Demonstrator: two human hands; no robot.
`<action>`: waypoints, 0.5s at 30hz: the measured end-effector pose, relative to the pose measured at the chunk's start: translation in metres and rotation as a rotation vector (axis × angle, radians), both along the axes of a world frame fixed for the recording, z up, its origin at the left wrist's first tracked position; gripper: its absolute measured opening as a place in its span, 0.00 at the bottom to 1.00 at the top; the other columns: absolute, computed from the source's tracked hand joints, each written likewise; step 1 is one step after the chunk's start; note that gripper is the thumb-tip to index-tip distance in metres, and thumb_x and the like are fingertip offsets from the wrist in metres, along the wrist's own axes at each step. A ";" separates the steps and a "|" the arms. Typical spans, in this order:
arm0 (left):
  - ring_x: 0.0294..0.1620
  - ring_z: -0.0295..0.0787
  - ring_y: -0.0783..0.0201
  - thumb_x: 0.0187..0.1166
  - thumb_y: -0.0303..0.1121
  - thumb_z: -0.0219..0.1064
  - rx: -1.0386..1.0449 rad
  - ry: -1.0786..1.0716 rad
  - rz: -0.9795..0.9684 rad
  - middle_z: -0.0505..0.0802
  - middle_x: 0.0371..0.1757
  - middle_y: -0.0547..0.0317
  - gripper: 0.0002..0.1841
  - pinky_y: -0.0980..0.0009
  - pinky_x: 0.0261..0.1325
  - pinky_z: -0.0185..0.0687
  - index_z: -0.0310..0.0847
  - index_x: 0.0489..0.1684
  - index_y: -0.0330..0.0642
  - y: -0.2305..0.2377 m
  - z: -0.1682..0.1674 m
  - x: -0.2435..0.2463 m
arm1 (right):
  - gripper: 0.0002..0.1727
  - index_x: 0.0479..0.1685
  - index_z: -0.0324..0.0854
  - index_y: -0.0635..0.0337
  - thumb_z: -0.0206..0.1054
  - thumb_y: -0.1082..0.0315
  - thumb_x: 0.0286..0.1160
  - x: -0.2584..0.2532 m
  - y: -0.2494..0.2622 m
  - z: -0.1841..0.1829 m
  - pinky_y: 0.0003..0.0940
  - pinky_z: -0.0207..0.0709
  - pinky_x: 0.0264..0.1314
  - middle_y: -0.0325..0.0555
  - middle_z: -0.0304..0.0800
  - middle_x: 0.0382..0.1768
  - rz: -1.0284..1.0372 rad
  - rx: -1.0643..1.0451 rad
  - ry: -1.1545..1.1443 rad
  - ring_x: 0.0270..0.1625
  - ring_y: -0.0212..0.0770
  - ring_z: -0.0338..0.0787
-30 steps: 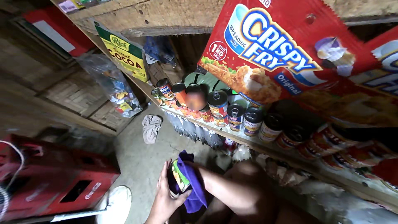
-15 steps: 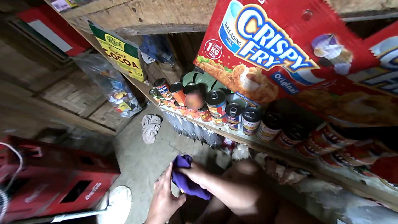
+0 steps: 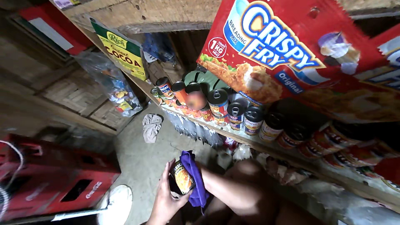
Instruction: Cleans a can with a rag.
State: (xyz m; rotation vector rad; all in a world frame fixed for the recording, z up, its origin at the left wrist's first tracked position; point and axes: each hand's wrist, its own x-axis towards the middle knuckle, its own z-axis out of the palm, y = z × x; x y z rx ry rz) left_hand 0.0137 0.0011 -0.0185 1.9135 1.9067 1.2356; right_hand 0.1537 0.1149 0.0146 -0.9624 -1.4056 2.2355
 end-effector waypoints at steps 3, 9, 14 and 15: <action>0.80 0.75 0.44 0.44 0.55 0.87 -0.081 0.114 0.062 0.79 0.79 0.38 0.68 0.42 0.80 0.69 0.48 0.90 0.32 -0.001 0.003 0.001 | 0.19 0.69 0.76 0.67 0.51 0.64 0.93 0.000 0.001 -0.002 0.33 0.77 0.65 0.53 0.85 0.59 0.037 -0.004 -0.026 0.59 0.35 0.84; 0.73 0.79 0.32 0.33 0.40 0.89 -0.236 0.226 0.108 0.80 0.77 0.33 0.69 0.30 0.73 0.68 0.51 0.90 0.29 -0.005 0.009 0.008 | 0.39 0.86 0.61 0.61 0.70 0.52 0.80 -0.011 0.003 -0.041 0.49 0.71 0.81 0.59 0.79 0.75 0.124 -0.103 0.005 0.76 0.47 0.80; 0.88 0.64 0.50 0.47 0.55 0.87 -0.078 -0.053 0.017 0.65 0.88 0.35 0.72 0.50 0.86 0.64 0.36 0.93 0.34 -0.001 -0.001 -0.002 | 0.18 0.67 0.76 0.62 0.52 0.59 0.93 0.004 -0.001 0.001 0.31 0.80 0.57 0.46 0.85 0.51 0.009 -0.230 0.133 0.52 0.33 0.85; 0.87 0.65 0.52 0.48 0.54 0.87 -0.047 -0.062 0.004 0.66 0.87 0.34 0.72 0.54 0.87 0.65 0.36 0.93 0.34 0.000 -0.003 -0.003 | 0.19 0.68 0.77 0.67 0.49 0.64 0.94 0.010 0.002 0.012 0.31 0.79 0.63 0.52 0.86 0.56 0.049 -0.106 0.068 0.57 0.36 0.86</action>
